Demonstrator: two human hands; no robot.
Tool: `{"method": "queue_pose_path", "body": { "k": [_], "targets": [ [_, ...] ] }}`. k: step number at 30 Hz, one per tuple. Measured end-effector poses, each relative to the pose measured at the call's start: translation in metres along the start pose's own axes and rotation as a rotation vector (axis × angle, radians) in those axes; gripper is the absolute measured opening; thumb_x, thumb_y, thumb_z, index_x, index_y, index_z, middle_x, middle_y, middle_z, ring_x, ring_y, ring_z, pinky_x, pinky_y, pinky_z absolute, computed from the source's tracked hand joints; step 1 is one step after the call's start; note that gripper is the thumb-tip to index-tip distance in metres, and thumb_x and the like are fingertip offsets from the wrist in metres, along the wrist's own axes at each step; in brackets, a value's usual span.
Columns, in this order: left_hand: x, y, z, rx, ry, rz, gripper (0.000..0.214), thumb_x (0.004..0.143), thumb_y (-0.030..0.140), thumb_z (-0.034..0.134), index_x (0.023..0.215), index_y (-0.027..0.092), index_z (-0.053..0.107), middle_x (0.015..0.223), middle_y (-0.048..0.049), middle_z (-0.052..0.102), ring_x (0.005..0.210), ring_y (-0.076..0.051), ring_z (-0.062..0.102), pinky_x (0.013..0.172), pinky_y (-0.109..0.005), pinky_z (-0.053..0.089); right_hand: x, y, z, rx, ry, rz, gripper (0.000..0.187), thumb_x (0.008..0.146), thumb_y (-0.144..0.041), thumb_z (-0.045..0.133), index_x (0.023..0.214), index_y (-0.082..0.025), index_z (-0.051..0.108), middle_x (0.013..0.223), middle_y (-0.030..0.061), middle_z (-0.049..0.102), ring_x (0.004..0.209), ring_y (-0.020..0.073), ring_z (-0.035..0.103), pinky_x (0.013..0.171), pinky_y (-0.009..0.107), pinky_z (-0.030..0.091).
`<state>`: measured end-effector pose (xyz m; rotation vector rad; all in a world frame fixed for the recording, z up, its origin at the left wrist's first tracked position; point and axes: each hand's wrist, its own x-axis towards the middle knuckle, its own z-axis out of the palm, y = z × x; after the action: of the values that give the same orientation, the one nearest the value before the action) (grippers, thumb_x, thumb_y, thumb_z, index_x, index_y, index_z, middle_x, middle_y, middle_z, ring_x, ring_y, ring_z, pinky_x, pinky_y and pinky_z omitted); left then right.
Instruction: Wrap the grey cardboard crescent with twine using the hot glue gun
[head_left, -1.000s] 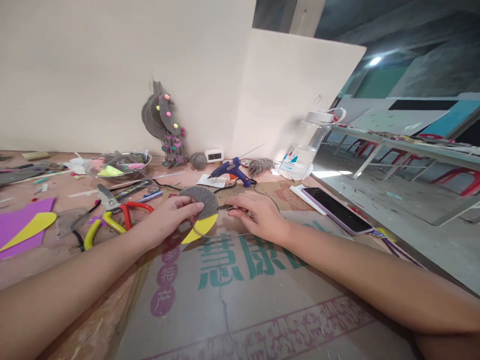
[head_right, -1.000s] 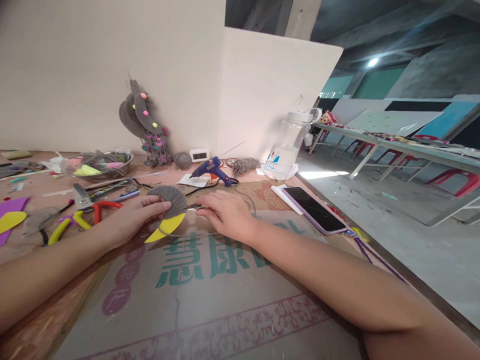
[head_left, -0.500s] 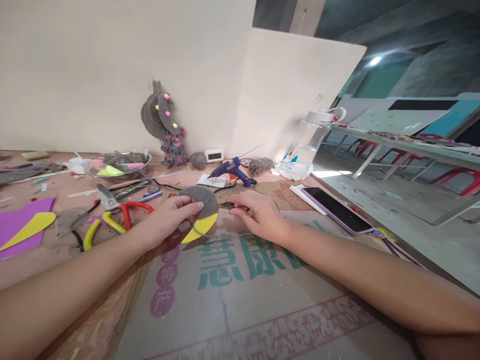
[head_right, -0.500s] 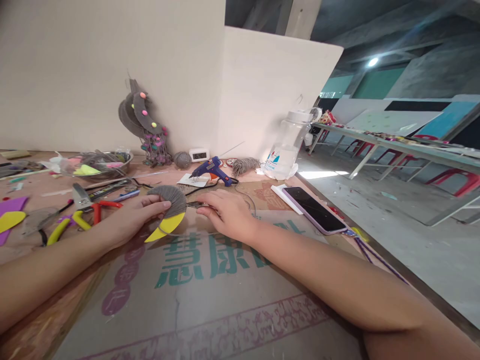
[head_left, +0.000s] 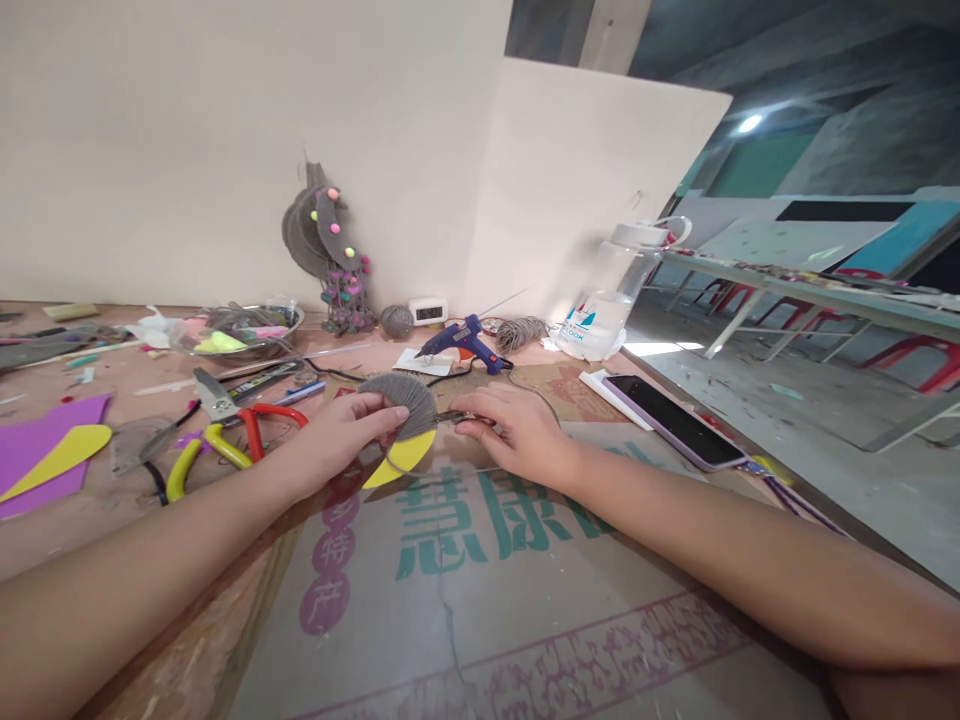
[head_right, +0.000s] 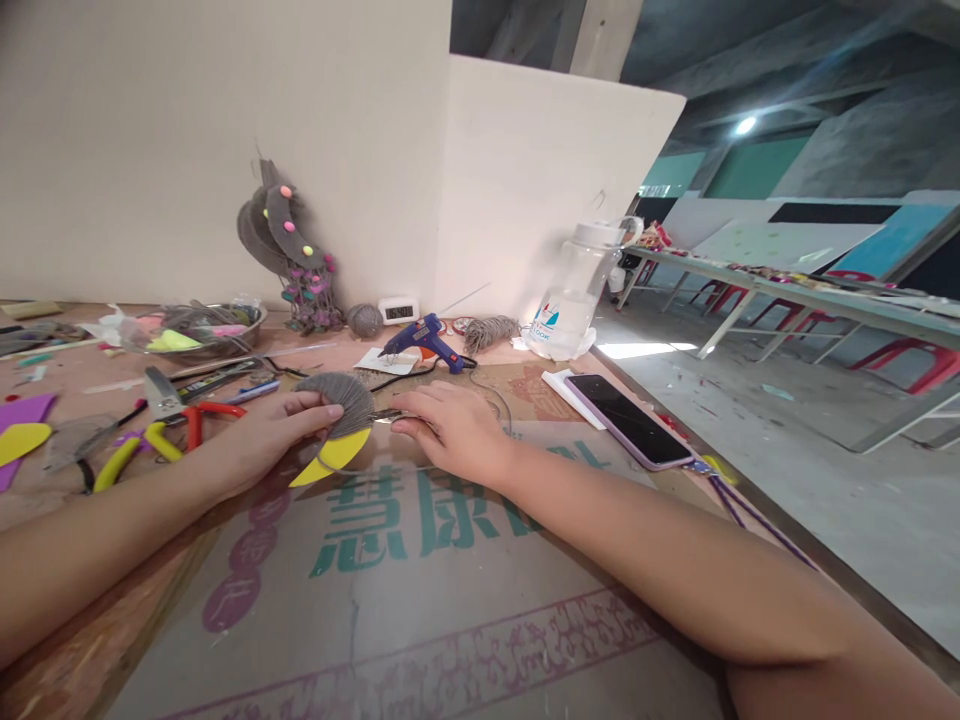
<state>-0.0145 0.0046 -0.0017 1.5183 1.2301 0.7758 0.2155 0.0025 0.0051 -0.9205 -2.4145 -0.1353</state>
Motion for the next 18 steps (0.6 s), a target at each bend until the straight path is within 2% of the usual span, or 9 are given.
{"method": "queue_pose_path", "body": {
  "k": [13,18],
  "targets": [
    [-0.0044,0.0061,0.0046,-0.107,0.039,-0.012,0.029,0.067,0.044,0.061,0.067,0.016,0.056,0.044,0.0041,0.045,0.035,-0.008,0.04,0.033,-0.018,0.022,0.0014,-0.0016,-0.0012,-0.01,-0.012,-0.02,0.027,0.089,-0.033,0.04,0.1,-0.018,0.059,0.083,0.006,0.063,0.075,0.0158,0.053,0.066,0.026,0.038],
    [-0.0047,0.0073,0.0044,-0.112,0.035,-0.026,0.029,0.067,0.044,0.061,0.068,0.016,0.056,0.045,0.0046,0.045,0.034,-0.007,0.04,0.033,-0.018,0.022,0.0007,-0.0018,-0.0002,0.038,0.01,0.005,0.025,0.089,-0.032,0.041,0.1,-0.018,0.06,0.086,0.0056,0.064,0.079,0.0162,0.054,0.069,0.027,0.039]
  ]
}}
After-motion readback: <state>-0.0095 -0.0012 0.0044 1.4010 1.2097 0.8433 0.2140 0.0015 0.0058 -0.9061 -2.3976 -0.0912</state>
